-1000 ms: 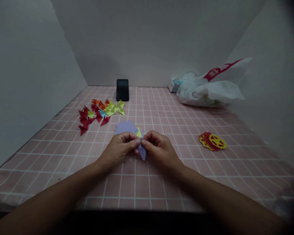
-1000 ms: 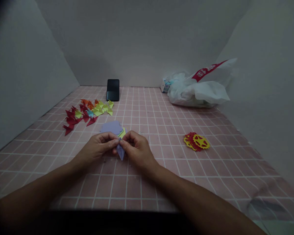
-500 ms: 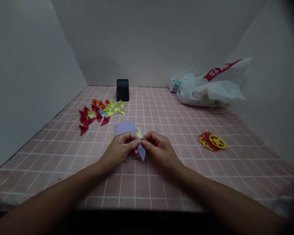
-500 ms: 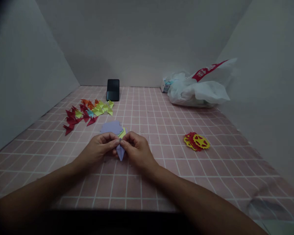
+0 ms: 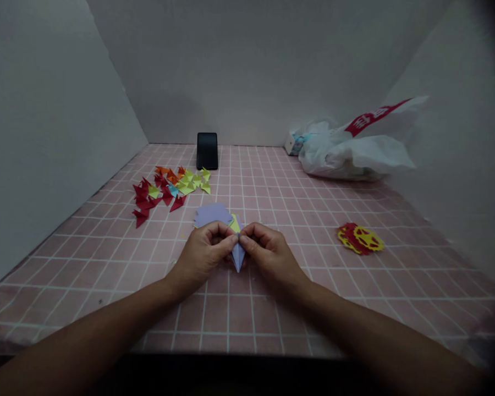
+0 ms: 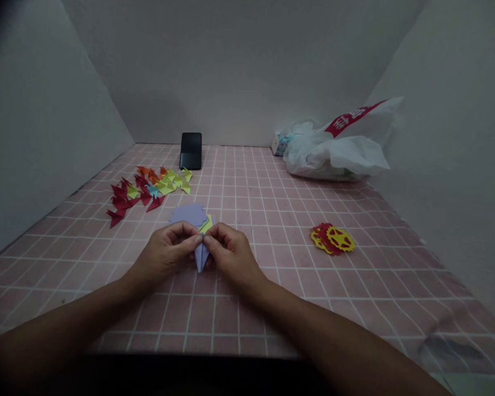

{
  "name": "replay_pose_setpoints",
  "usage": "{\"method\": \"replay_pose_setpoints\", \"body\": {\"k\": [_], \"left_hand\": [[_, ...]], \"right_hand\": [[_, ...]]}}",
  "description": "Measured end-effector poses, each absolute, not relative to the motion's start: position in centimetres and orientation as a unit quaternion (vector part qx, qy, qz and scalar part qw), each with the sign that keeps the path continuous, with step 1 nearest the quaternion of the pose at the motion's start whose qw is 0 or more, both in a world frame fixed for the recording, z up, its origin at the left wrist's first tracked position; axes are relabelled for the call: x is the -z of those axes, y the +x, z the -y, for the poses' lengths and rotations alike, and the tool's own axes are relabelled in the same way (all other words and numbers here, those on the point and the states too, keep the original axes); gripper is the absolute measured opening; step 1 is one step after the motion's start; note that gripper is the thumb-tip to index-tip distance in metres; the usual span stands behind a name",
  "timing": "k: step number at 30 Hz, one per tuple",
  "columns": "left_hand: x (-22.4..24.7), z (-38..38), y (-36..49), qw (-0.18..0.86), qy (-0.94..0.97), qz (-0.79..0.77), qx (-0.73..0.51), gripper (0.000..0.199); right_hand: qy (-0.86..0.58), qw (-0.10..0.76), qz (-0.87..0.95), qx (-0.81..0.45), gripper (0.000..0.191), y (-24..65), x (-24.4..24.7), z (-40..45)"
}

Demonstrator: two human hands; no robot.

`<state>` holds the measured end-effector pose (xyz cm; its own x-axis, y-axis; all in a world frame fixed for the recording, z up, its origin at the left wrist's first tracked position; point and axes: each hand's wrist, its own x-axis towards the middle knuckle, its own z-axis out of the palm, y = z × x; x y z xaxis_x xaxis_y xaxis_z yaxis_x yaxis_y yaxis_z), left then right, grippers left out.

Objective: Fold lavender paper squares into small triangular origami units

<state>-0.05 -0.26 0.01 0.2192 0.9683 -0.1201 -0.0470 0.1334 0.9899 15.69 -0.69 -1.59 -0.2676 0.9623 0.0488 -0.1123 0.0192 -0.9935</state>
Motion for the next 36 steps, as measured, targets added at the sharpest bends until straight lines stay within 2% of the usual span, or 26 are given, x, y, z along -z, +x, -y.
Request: {"method": "replay_pose_setpoints", "body": {"k": [5,23,32,36], "left_hand": [[0.06,0.30,-0.08,0.610,0.505,-0.445,-0.419,0.021],[0.26,0.15,-0.22,0.627,0.493,-0.439,-0.414,0.024],[-0.15,0.50,-0.14,0.508,0.565,-0.482,-0.438,0.016],[-0.17,0.40,-0.19,0.569,0.536,-0.455,-0.426,0.020]], "right_hand": [[-0.413,0.471,0.567,-0.536,0.016,15.81,1.38,0.64],[-0.429,0.465,0.575,-0.519,0.015,15.75,1.35,0.61],[-0.422,0.460,0.566,-0.538,0.018,15.58,1.25,0.81],[-0.422,0.467,0.576,-0.522,0.018,15.74,1.33,0.61]]}}
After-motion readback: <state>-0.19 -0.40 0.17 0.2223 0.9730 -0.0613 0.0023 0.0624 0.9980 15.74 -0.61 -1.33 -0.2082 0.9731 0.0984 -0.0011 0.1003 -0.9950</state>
